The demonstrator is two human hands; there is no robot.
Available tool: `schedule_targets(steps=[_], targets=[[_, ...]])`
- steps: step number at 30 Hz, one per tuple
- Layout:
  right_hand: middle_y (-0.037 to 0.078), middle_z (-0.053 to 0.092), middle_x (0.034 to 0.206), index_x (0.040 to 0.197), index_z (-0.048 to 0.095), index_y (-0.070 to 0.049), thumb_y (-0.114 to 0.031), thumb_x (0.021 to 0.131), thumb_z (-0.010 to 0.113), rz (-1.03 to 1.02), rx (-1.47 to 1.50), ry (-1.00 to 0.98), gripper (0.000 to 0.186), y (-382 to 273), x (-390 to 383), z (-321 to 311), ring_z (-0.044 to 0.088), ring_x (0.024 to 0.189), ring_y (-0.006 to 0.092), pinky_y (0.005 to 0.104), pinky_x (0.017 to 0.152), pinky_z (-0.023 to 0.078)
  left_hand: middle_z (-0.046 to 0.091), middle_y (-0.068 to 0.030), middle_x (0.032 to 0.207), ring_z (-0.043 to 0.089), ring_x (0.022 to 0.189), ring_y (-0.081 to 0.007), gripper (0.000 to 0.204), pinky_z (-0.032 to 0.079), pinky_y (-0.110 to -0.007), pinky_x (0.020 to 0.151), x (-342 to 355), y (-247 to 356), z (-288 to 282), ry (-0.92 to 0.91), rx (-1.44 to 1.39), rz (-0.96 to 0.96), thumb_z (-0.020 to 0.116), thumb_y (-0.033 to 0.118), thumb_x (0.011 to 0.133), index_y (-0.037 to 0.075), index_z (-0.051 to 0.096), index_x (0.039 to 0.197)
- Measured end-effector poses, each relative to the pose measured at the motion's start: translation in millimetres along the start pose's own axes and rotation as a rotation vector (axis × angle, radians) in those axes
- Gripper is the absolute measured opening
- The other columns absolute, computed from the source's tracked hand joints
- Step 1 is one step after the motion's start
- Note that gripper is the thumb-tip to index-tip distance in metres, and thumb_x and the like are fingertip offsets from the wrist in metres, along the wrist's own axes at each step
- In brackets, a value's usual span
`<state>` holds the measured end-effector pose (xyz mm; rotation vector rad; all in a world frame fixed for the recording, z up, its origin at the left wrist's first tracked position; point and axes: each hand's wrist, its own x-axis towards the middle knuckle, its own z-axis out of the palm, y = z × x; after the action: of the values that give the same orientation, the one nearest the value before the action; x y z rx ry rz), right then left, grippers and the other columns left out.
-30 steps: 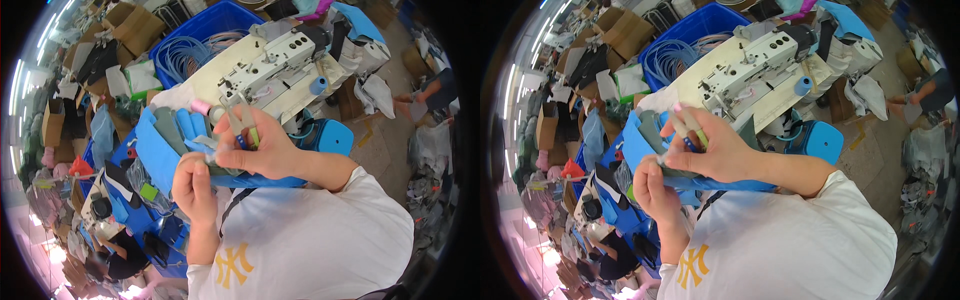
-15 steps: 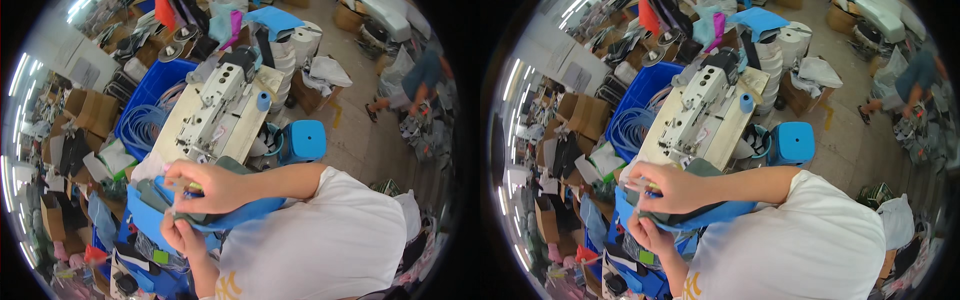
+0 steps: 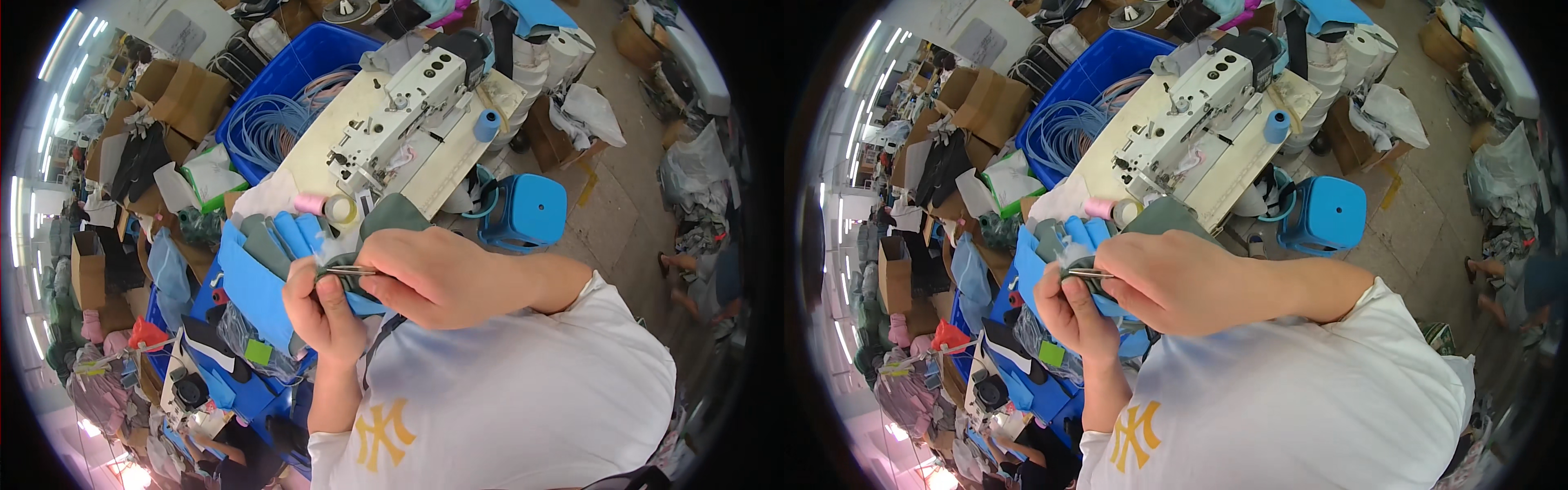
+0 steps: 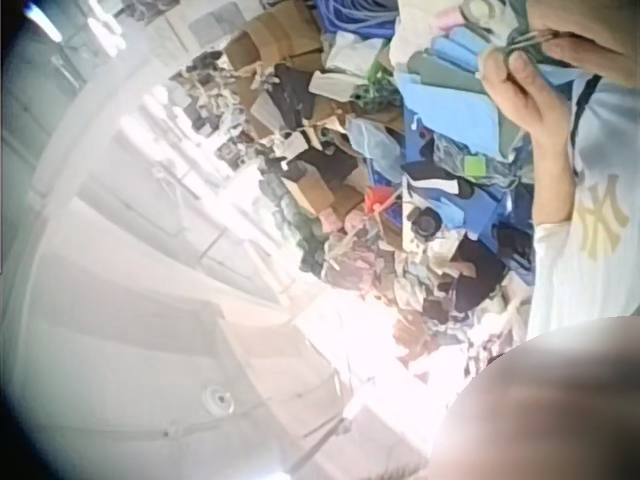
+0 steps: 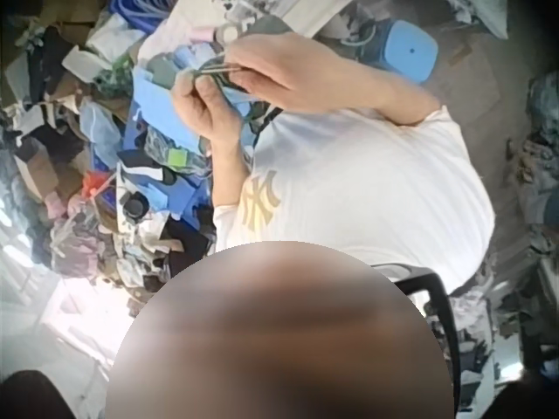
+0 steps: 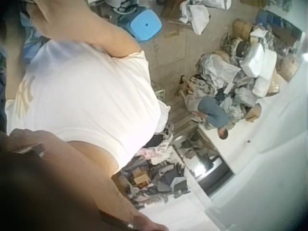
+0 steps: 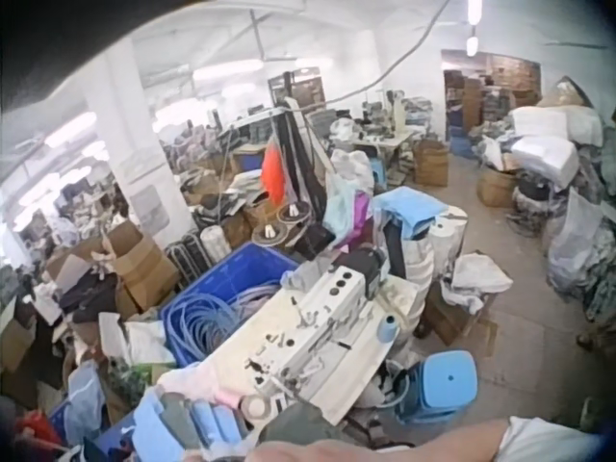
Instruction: Trimming excess material and loose threads from leather bag components using thread snips.
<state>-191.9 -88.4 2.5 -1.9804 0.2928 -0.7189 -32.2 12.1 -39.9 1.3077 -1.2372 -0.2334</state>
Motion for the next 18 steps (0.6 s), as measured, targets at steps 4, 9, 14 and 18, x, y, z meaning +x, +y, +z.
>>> schedule_targets(steps=[4, 9, 14, 18], targets=[[0.013, 0.055, 0.08, 0.094, 0.052, -0.002, -0.005, 0.09, 0.06, -0.017, -0.004, 0.034, 0.01, 3, 3, 5, 0.057, 0.067, 0.0354, 0.0435, 0.055, 0.044, 0.058, -0.0112, 0.104, 0.052, 0.087, -0.0136, 0.02, 0.043, -0.027, 0.079, -1, -5, -6, -0.006, 0.091, 0.093, 0.05, 0.017, 0.105, -0.001, 0.049, 0.111], [0.011, 0.052, 0.08, 0.096, 0.054, -0.002, -0.004, 0.091, 0.061, -0.05, -0.011, 0.026, 0.009, 4, 7, 7, 0.056, 0.067, 0.033, 0.0424, 0.055, 0.044, 0.059, -0.0126, 0.103, 0.051, 0.085, -0.0139, 0.018, 0.041, -0.027, 0.076, 1, -5, -10, -0.002, 0.123, 0.119, 0.049, 0.016, 0.105, -0.001, 0.049, 0.11], [0.014, 0.058, 0.081, 0.096, 0.051, -0.002, -0.006, 0.089, 0.061, -0.044, -0.031, -0.005, 0.013, 6, 12, 7, 0.06, 0.069, 0.0368, 0.0447, 0.055, 0.047, 0.057, -0.0184, 0.099, 0.053, 0.083, -0.0251, 0.017, 0.044, -0.035, 0.077, 3, -5, -12, -0.006, 0.121, 0.092, 0.053, 0.012, 0.102, -0.004, 0.049, 0.108], [0.014, 0.058, 0.082, 0.096, 0.051, -0.002, -0.006, 0.089, 0.061, -0.062, -0.034, 0.0, 0.013, 6, 14, 7, 0.06, 0.069, 0.037, 0.0446, 0.054, 0.047, 0.057, -0.0183, 0.099, 0.053, 0.083, -0.0253, 0.017, 0.044, -0.035, 0.077, 3, -5, -14, -0.03, 0.169, 0.104, 0.052, 0.011, 0.102, -0.004, 0.049, 0.108]])
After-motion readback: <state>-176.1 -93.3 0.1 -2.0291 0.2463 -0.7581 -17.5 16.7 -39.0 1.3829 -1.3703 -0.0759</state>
